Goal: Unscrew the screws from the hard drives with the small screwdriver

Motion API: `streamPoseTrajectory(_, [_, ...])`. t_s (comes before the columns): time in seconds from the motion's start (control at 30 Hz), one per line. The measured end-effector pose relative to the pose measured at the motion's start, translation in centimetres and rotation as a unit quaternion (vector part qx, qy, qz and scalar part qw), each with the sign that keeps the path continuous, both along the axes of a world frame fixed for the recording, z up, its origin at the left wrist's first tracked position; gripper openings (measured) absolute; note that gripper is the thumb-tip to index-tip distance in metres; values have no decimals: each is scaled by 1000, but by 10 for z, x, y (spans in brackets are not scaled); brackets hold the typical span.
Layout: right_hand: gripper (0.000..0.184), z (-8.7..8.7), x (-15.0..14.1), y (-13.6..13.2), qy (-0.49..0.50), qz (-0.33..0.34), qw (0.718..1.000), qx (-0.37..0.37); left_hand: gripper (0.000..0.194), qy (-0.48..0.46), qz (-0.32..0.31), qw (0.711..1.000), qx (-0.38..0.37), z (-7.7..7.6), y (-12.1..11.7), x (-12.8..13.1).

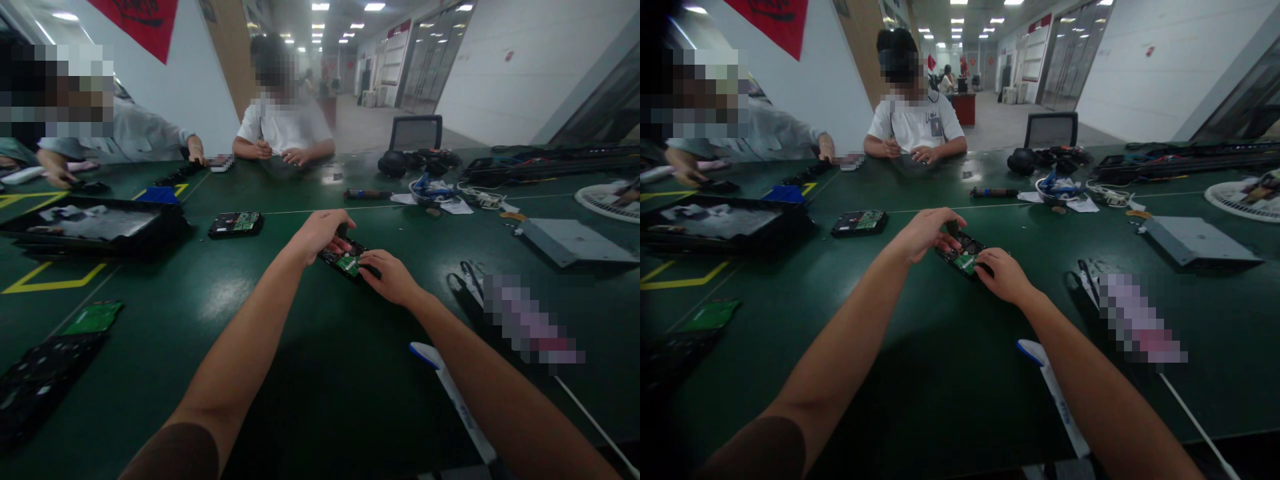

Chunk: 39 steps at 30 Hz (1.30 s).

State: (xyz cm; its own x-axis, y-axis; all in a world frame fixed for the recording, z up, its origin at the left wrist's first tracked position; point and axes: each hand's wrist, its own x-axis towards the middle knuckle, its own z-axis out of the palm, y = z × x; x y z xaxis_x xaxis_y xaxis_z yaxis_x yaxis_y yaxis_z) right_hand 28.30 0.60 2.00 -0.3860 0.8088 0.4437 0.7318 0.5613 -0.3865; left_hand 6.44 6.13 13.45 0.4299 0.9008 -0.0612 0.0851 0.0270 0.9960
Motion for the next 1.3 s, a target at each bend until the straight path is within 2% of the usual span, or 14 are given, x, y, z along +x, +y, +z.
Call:
streamPoseTrajectory(0.1, [19, -2, 0, 0, -3, -3, 1000, 3, 20, -13, 1, 1000, -3, -1, 1, 0])
streamPoseTrajectory(0.27, [19, -2, 0, 1, 0, 5, 1000, 7, 20, -57, -11, 997, -53, -4, 5, 0])
streamPoseTrajectory(0.43, [18, -2, 0, 1, 5, 0, 1000, 7, 23, -39, 18, 999, -15, -5, 6, -1])
streamPoseTrajectory(0.67, [19, -2, 0, 1, 3, 2, 1000, 11, 23, -77, -26, 994, -76, -7, 7, 1])
streamPoseTrajectory(0.87, [19, -1, -1, 1, 2, 3, 1000, 6, 18, -59, -27, 997, -37, -5, 4, 0])
streamPoseTrajectory(1.03, [20, 1, -1, -1, 3, -3, 1000, 1, 22, -67, -48, 994, -68, -5, 4, 2])
streamPoseTrajectory(1.17, [20, 2, -1, -1, 1, 2, 1000, 1, 22, -84, -37, 992, -86, -7, 7, 2])
streamPoseTrajectory(1.3, [19, 2, -1, -1, 9, 4, 1000, 1, 19, -56, -18, 997, -53, -5, 7, 1])
